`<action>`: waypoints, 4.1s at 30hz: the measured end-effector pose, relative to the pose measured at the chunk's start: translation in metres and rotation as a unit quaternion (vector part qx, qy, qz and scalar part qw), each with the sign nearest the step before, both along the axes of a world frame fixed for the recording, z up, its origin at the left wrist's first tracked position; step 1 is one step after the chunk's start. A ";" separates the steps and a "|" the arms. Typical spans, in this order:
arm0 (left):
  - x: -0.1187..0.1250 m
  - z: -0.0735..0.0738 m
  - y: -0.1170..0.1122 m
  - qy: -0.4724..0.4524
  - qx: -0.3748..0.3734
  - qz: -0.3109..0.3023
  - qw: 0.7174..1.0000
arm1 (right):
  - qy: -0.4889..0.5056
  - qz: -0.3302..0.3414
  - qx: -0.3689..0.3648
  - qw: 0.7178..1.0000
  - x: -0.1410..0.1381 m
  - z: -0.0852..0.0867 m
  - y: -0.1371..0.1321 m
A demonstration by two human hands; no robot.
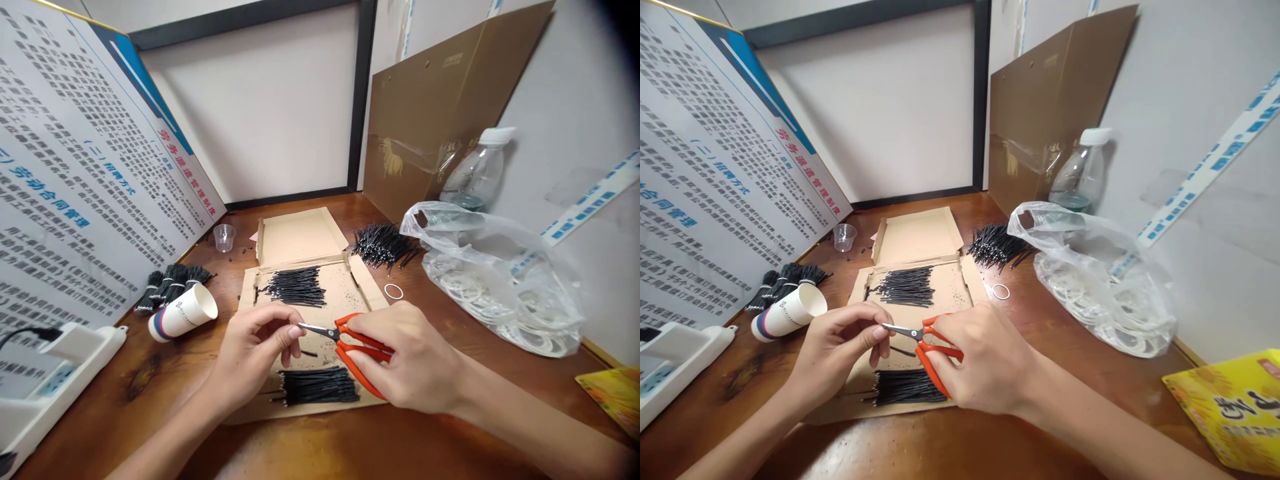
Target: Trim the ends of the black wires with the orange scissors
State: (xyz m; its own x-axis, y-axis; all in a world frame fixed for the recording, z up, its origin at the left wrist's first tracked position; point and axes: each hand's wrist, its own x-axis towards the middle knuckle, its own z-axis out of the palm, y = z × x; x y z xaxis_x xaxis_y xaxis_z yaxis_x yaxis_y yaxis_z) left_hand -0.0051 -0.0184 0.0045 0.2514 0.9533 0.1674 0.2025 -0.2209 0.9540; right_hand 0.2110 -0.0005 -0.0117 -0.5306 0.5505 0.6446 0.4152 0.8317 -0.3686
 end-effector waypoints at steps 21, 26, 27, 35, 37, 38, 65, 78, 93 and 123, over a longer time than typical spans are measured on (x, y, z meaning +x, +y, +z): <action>-0.001 0.000 0.001 0.003 0.020 -0.009 1.000 | 0.006 -0.009 0.002 1.000 0.001 0.003 0.001; -0.002 -0.001 0.001 -0.002 0.018 -0.012 1.000 | 0.003 -0.009 -0.003 1.000 0.001 0.003 0.001; -0.002 -0.001 0.000 -0.004 0.014 -0.013 1.000 | 0.003 -0.008 -0.004 1.000 0.001 0.003 0.001; -0.001 -0.002 0.000 -0.031 -0.003 -0.024 0.999 | 0.002 -0.004 0.005 1.000 0.000 0.002 0.000; -0.001 -0.001 0.000 -0.040 -0.011 -0.022 0.999 | 0.005 -0.003 0.014 1.000 0.000 0.002 0.001; 0.000 -0.001 -0.001 -0.044 -0.014 -0.022 0.999 | 0.007 -0.004 0.017 1.000 0.000 0.002 0.001; 0.000 -0.004 0.000 -0.025 -0.016 -0.018 0.999 | 0.003 -0.007 0.010 1.000 0.000 0.000 0.001; 0.000 -0.002 0.000 -0.004 0.004 -0.021 1.000 | 0.005 -0.008 -0.008 1.000 0.000 -0.001 0.002; -0.020 -0.039 0.027 0.330 0.230 -0.010 0.916 | 0.026 -0.077 0.034 0.996 0.001 -0.007 0.010; -0.012 -0.030 0.016 0.462 0.198 -0.050 0.863 | 0.012 -0.079 0.031 0.996 0.001 -0.008 0.010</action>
State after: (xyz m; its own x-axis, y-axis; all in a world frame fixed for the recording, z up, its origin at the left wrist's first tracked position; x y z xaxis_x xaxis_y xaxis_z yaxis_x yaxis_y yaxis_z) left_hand -0.0168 -0.0023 -0.0257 0.5299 0.8331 0.1586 0.7976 -0.5532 0.2406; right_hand 0.2124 0.0098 -0.0194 -0.4243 0.5843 0.6918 0.5353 0.7780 -0.3289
